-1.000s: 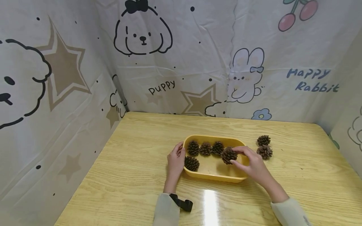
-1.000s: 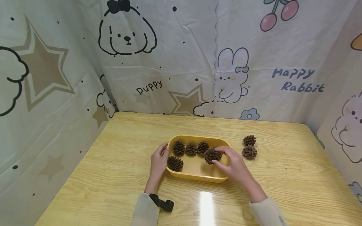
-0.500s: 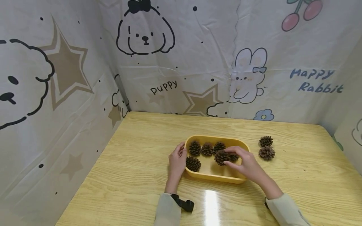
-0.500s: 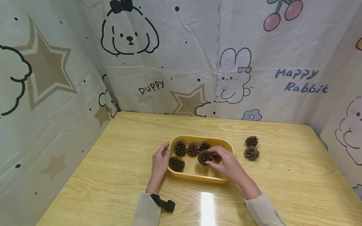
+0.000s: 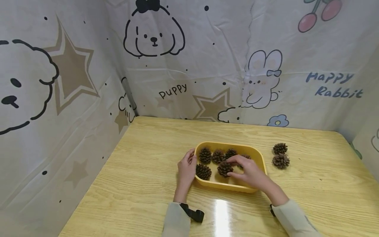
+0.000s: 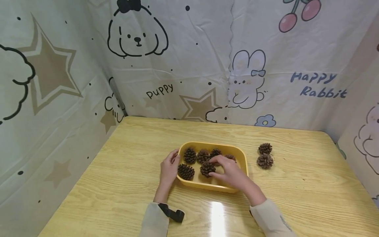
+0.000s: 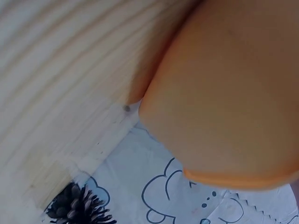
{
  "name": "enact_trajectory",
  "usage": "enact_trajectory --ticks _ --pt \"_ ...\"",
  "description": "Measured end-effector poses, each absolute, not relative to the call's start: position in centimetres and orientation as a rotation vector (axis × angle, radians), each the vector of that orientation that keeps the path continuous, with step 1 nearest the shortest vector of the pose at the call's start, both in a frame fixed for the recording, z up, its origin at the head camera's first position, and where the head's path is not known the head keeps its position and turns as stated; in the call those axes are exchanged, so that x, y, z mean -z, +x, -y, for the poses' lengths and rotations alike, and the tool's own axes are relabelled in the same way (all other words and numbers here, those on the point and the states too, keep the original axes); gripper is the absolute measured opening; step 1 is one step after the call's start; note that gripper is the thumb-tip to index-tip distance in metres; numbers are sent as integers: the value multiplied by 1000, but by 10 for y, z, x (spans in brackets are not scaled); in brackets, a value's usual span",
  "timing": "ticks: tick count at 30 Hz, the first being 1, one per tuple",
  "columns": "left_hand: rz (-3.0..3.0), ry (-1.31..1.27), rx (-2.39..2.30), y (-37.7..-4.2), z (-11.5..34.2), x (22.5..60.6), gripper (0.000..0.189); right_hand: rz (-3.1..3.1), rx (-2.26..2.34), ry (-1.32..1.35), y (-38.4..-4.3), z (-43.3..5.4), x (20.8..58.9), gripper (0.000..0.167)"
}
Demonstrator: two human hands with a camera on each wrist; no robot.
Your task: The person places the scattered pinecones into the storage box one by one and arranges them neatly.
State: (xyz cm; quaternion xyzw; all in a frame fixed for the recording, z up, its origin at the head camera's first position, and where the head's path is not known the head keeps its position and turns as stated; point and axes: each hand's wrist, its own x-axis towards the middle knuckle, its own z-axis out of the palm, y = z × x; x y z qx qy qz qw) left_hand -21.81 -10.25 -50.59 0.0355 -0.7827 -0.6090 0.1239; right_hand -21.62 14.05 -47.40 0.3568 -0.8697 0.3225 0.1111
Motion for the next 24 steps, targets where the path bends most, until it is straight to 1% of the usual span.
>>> enact_trajectory --ticks 12,18,24 --pt "2289 117 1775 -220 103 507 35 2827 -955 1077 -218 -127 473 37" --pt "2289 111 1777 -220 102 505 35 2876 -927 1077 -218 -123 471 38" --pt "2286 104 1778 -218 102 503 35 2863 -927 1133 -221 -122 473 38"
